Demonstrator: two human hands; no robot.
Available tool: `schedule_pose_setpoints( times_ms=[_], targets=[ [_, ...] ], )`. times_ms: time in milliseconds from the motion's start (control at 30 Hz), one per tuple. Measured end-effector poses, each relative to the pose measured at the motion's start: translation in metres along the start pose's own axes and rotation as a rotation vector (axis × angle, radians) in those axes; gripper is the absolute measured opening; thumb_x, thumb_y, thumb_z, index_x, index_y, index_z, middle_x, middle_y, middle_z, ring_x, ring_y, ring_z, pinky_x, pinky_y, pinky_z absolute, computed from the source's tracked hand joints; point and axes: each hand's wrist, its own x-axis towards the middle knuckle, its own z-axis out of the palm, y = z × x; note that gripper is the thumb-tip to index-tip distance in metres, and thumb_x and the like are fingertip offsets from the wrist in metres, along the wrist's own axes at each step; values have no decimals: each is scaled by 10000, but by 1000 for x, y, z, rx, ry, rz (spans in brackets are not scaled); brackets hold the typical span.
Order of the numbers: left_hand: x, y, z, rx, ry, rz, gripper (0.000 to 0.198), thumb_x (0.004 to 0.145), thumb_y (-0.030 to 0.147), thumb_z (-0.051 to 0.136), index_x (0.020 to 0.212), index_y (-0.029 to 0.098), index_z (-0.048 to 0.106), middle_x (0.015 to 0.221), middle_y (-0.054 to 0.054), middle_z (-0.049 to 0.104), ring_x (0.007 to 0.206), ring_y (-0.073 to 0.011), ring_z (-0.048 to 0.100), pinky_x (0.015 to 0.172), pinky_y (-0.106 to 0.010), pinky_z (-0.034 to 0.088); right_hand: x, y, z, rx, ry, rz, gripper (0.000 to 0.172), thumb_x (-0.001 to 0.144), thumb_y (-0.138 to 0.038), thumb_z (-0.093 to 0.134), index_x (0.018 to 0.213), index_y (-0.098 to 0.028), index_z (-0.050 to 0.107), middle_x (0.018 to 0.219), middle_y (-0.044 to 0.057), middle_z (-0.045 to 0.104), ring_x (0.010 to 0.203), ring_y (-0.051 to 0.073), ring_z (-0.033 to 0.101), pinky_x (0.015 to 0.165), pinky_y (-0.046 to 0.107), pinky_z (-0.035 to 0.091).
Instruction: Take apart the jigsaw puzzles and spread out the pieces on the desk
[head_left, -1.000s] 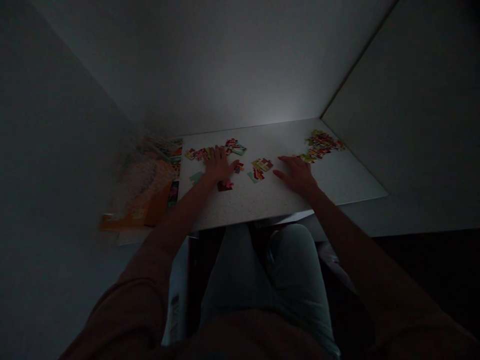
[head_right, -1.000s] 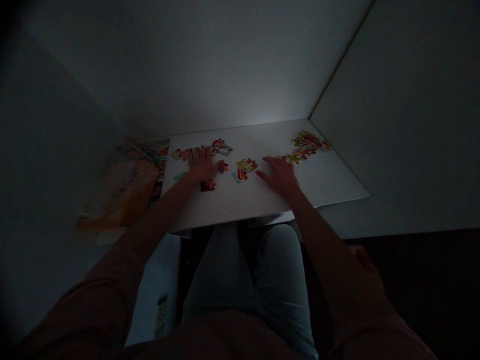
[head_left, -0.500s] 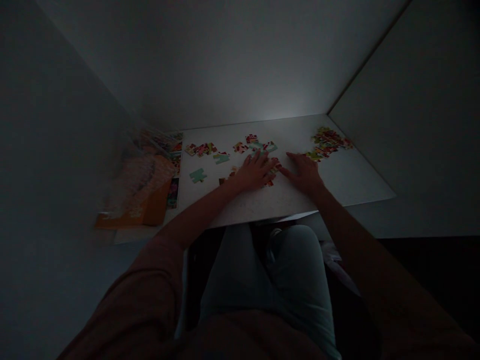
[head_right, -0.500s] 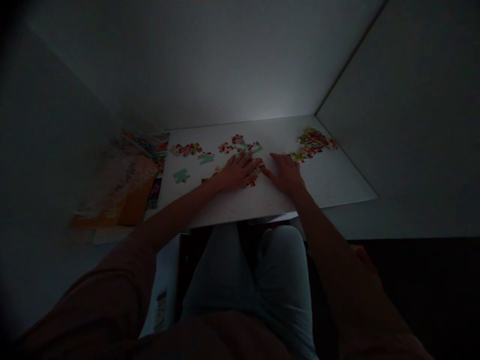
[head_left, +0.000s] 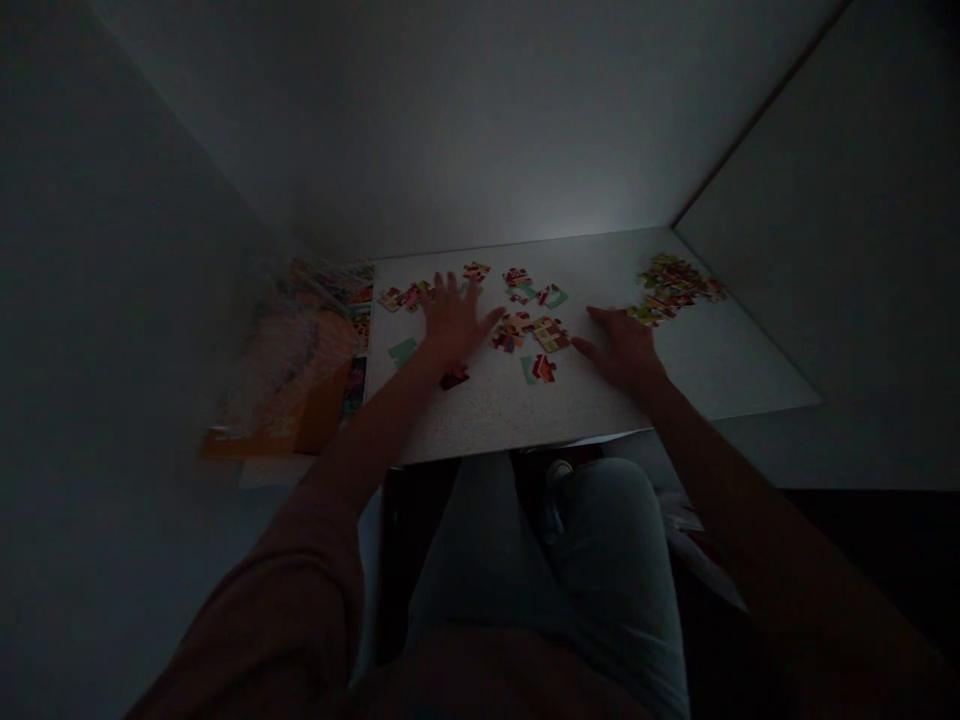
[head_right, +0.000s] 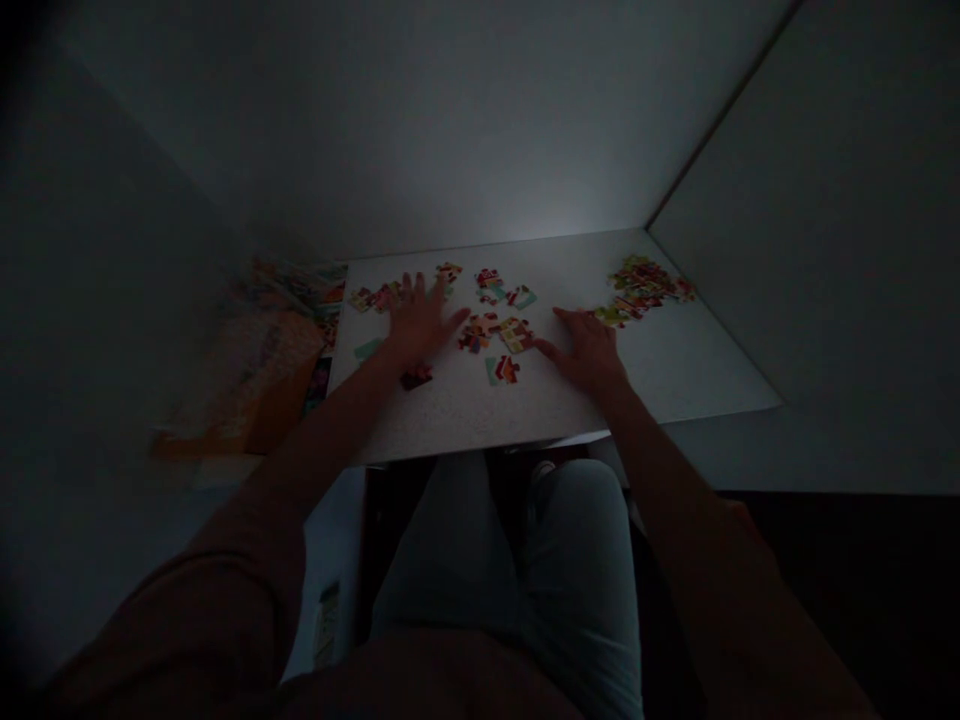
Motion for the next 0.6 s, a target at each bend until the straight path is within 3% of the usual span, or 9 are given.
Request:
schedule_pose_setpoints(
  times_ms=[100, 167, 233, 333, 500, 600],
  targets=[
    [-6, -23, -3, -8, 27, -224, 1139, 1260, 826, 322, 2024, -12, 217, 2083, -357, 175, 1972, -540, 117, 1575, -771, 143, 0, 1, 1, -24, -18, -3, 847, 1152, -862, 593, 1769, -293, 703, 1789, 226, 738, 1717, 540, 630, 1421, 834, 460],
    [-11, -33, -1, -8, 7, -197, 1063, 1283, 750, 307, 2014, -19, 241, 2088, -342, 175, 1978, -505, 125, 1583, -738, 143, 1, 2, 1, -41, -34, 5, 867, 1153, -862, 600, 1784, -274, 690, 1807, 238, 718, 1738, 539, 611, 1434, 821, 453],
    [-16, -33, 0, 7, -6, -105, 966, 1302, 695, 300, 2015, 43, 311, 2106, -291, 175, 1990, -457, 104, 1592, -710, 130, 1, 1, 1, -44, -44, 17, 880, 1149, -852, 611, 1792, -254, 682, 1814, 247, 710, 1747, 538, 602, 1443, 812, 447],
    [-23, -17, 3, 23, -57, 28, 868, 1324, 663, 281, 1998, 134, 420, 2111, -228, 236, 1994, -411, 127, 1602, -678, 123, 2, 0, -1, -27, -47, 26, 857, 1144, -807, 633, 1785, -242, 688, 1797, 250, 724, 1735, 541, 613, 1447, 820, 437],
    [-39, 8, 6, -11, -172, 388, 878, 1324, 616, 348, 2039, 108, 299, 2113, -184, 249, 1994, -348, 153, 1621, -569, 118, 2, -1, -3, -17, -36, 20, 877, 1136, -830, 633, 1766, -225, 709, 1763, 274, 734, 1689, 549, 648, 1435, 817, 451],
    [-46, 9, 8, -47, -197, 560, 846, 1323, 611, 359, 2025, 139, 361, 2102, -163, 296, 1986, -319, 199, 1618, -536, 132, 2, -1, -3, -11, -19, 24, 909, 1130, -914, 597, 1741, -256, 733, 1736, 257, 755, 1664, 550, 662, 1423, 829, 458]
  ],
)
